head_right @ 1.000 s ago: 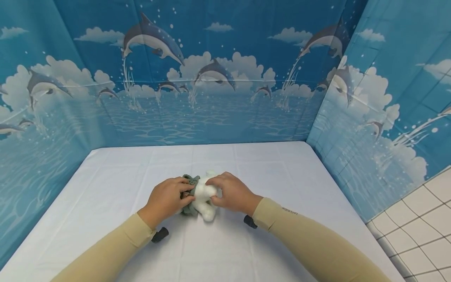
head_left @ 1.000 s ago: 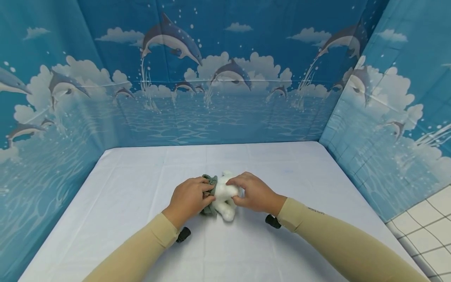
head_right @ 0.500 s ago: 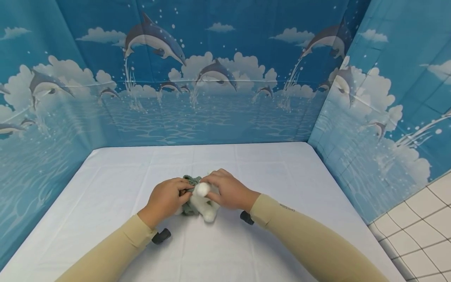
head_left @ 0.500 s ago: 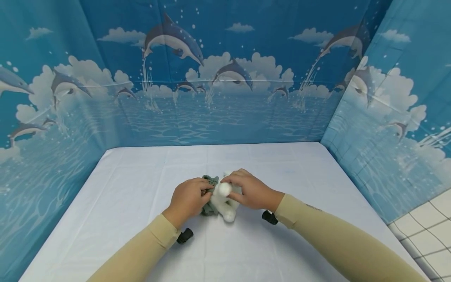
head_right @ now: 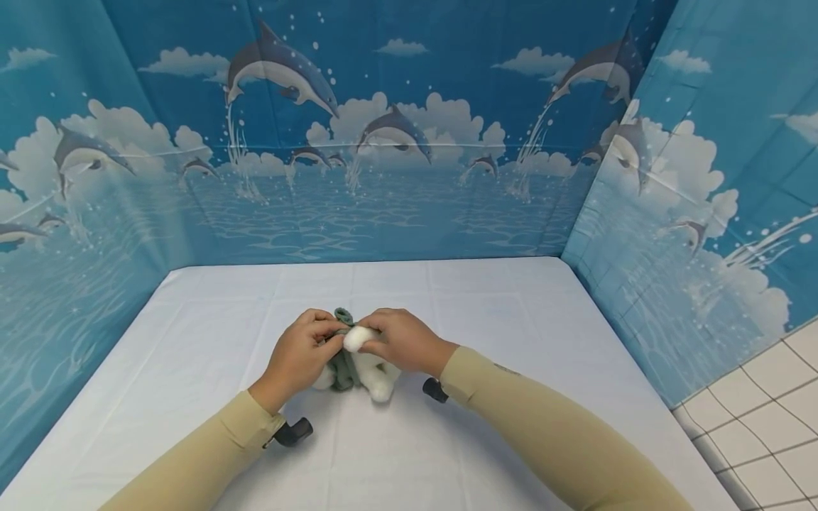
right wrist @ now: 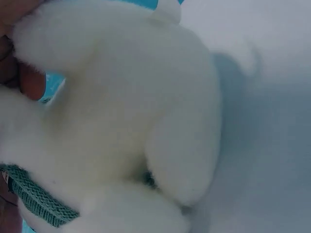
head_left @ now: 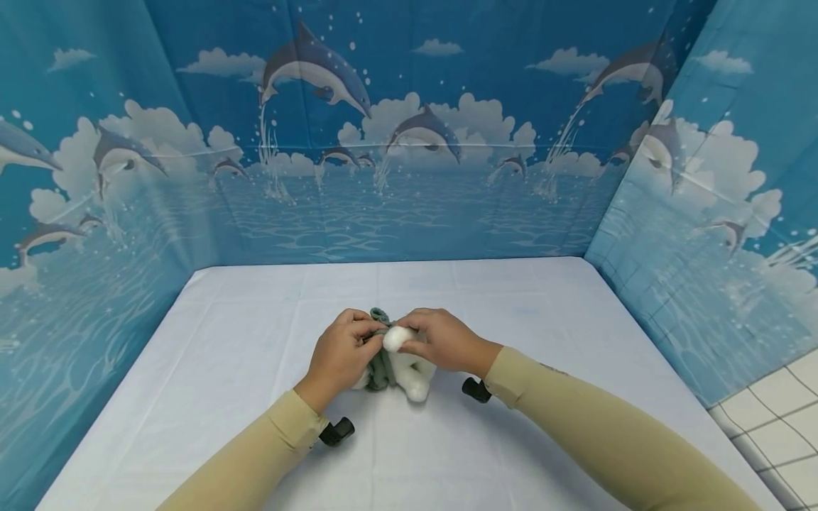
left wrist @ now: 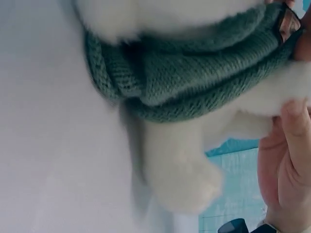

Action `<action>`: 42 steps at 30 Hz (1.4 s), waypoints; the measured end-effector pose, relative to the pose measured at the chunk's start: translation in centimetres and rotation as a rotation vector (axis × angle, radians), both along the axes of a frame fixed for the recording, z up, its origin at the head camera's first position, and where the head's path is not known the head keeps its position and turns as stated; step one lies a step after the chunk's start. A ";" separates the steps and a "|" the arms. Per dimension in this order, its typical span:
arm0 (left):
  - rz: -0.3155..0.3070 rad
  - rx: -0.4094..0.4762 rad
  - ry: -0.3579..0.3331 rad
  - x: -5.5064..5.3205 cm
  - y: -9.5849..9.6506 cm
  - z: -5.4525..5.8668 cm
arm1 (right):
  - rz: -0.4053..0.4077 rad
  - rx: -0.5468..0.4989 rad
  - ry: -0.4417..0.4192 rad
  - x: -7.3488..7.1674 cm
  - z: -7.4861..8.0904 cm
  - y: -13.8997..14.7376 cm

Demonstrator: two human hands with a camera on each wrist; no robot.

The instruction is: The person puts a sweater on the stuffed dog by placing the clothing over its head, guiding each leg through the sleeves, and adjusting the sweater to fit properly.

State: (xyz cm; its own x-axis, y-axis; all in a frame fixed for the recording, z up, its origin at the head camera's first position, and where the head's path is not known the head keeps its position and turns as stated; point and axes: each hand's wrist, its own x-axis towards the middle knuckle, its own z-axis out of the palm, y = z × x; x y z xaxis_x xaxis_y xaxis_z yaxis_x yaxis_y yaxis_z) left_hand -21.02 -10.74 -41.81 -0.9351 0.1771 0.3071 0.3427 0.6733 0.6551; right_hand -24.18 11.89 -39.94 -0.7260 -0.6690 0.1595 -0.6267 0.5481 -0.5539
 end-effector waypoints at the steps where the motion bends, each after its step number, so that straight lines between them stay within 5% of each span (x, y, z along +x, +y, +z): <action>1: 0.000 0.023 0.002 0.1 0.0 0.0 | -0.005 -0.001 -0.008 -0.1 0.1 -0.1; 8: -0.029 0.158 -0.006 0.6 0.2 0.4 | -0.064 0.027 -0.071 -0.5 0.5 -1.1; 16: -0.101 0.208 0.049 1.3 0.5 0.2 | -0.106 0.065 -0.057 -0.7 0.5 -1.8; 26: -0.086 0.067 0.175 1.7 1.0 0.2 | -0.137 0.027 -0.012 -0.8 0.1 -1.8; 33: -0.069 0.033 0.171 1.4 0.7 -0.6 | -0.068 -0.013 -0.197 -1.4 0.2 -0.7; 42: -0.075 -0.004 0.221 1.3 0.7 -1.0 | -0.120 -0.012 -0.059 -1.4 -0.2 -1.2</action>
State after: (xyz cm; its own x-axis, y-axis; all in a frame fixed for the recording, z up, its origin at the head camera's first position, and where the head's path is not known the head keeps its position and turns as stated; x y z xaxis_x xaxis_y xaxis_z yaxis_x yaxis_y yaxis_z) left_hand -19.73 -10.05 -42.85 -0.8290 0.2455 0.5025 0.5272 0.6429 0.5557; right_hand -25.56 10.68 -40.10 -0.8093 -0.5748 0.1210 -0.5227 0.6108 -0.5948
